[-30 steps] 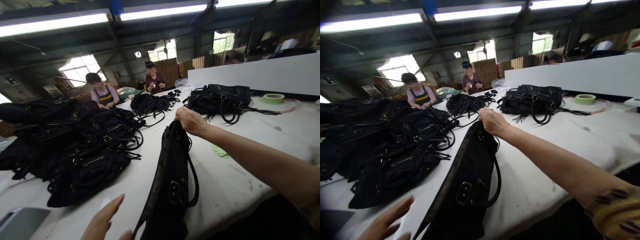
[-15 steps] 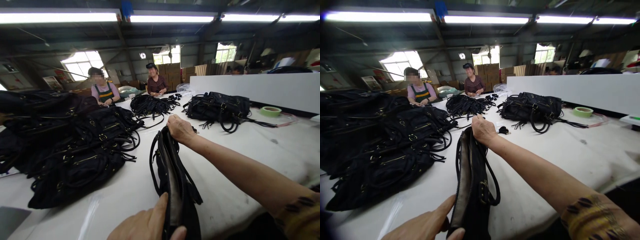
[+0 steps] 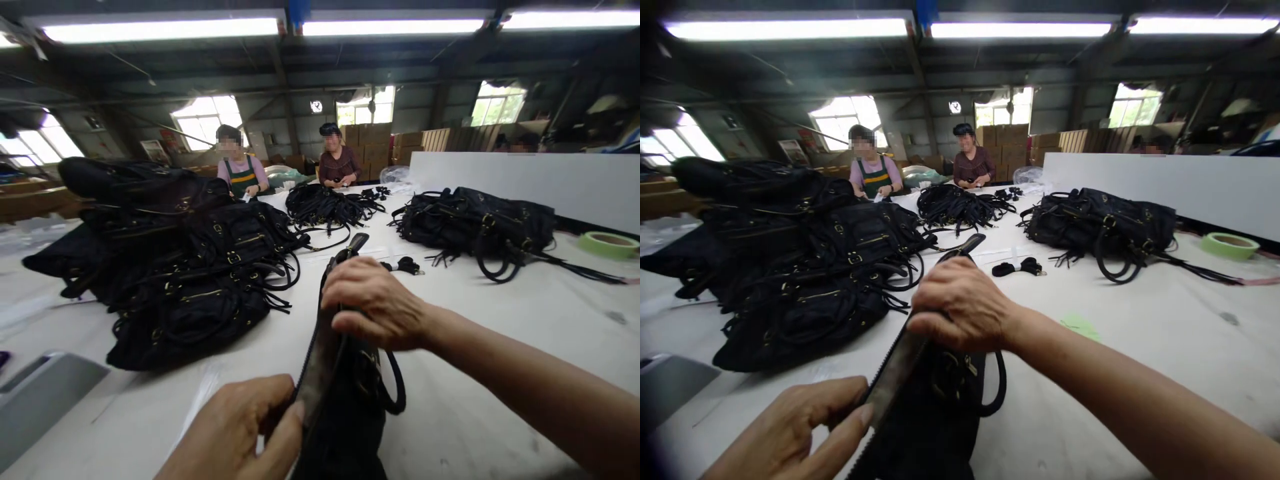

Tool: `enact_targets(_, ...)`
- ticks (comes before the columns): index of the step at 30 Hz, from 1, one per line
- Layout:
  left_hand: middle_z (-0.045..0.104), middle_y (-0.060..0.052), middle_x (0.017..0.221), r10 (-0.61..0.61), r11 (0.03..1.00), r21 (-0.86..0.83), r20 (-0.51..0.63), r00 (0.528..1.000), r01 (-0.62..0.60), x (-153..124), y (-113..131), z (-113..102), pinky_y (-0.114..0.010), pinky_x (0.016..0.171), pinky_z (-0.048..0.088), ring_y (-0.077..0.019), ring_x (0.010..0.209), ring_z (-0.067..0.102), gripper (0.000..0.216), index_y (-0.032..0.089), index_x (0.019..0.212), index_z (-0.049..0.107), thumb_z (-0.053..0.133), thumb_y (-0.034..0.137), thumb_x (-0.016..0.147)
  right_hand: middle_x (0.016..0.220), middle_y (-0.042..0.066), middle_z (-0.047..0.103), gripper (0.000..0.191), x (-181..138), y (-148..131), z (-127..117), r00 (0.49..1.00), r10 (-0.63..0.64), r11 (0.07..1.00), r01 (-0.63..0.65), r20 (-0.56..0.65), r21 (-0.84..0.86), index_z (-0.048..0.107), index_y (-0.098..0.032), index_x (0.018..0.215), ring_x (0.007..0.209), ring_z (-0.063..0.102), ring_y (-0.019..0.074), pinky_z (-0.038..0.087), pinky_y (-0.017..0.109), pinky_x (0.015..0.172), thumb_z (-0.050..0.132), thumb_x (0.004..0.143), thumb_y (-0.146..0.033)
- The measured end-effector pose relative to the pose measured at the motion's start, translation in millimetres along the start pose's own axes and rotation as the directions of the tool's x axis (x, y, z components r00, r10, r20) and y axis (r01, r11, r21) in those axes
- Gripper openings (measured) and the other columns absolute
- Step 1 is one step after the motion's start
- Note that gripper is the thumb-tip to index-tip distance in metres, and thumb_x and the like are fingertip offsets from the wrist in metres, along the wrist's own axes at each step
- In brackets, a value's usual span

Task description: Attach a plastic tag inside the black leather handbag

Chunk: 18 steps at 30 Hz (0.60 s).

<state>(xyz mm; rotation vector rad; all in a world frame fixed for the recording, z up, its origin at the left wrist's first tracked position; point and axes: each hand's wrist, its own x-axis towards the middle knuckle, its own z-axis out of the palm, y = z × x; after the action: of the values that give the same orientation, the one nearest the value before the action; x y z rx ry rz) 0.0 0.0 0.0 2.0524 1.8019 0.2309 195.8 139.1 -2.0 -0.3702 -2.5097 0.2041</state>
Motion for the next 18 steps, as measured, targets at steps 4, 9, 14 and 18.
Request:
enact_targets(4, 0.056, -0.002, 0.057, -0.286, 0.935, 0.200, -0.071, 0.956, 0.295, 2.3, -31.8, -20.9, -0.027, 0.050, 0.026, -0.0170, 0.055, 0.051, 0.040, 0.020, 0.056, 0.048, 0.033, 0.044, 0.085, 0.073, 0.002, 0.054, 0.040, -17.9, -29.4, 5.2, 0.980, -0.032, 0.995, 0.013, 0.197, 0.098, 0.048, -0.019, 0.071, 0.074, 0.052, 0.0172, 0.035, 0.036, 0.088, 0.038, 0.097, -0.048)
enact_targets(9, 0.064, -0.004, 0.064, -0.476, 0.848, 0.163, -0.186, 0.860, 0.504, -10.4, -65.9, -45.8, -0.029, 0.055, 0.035, -0.0218, 0.063, 0.059, 0.039, 0.021, 0.062, 0.056, 0.037, 0.045, 0.085, 0.070, 0.001, 0.051, 0.033, -42.1, -43.5, 6.7, 0.978, -0.078, 0.995, 0.066, 0.192, 0.071, 0.040, -0.020, 0.071, 0.068, 0.046, 0.0169, 0.036, 0.037, 0.086, 0.033, 0.098, -0.038)
enact_targets(14, 0.062, -0.009, 0.120, -0.321, 0.945, -0.170, -0.323, 0.890, 0.279, -3.0, -44.3, -25.1, -0.037, 0.079, 0.051, -0.0279, 0.102, 0.061, 0.066, 0.022, 0.126, 0.051, 0.052, 0.065, 0.076, 0.078, 0.001, 0.055, 0.027, -47.7, -48.0, 27.7, 0.977, -0.121, 0.993, 0.121, 0.174, 0.012, 0.045, -0.019, 0.076, 0.076, 0.048, 0.0172, 0.035, 0.036, 0.091, 0.044, 0.096, -0.038)
enact_targets(18, 0.049, -0.010, 0.140, -0.156, 0.940, -0.323, -0.127, 0.980, 0.108, 11.7, -19.6, 3.1, -0.037, 0.084, 0.055, -0.0258, 0.113, 0.058, 0.079, 0.028, 0.147, 0.027, 0.059, 0.049, 0.078, 0.082, 0.002, 0.058, 0.016, -51.6, -52.3, 33.5, 0.978, -0.154, 0.987, 0.160, 0.141, -0.031, 0.054, -0.019, 0.084, 0.082, 0.049, 0.0185, 0.035, 0.036, 0.093, 0.047, 0.095, -0.028)
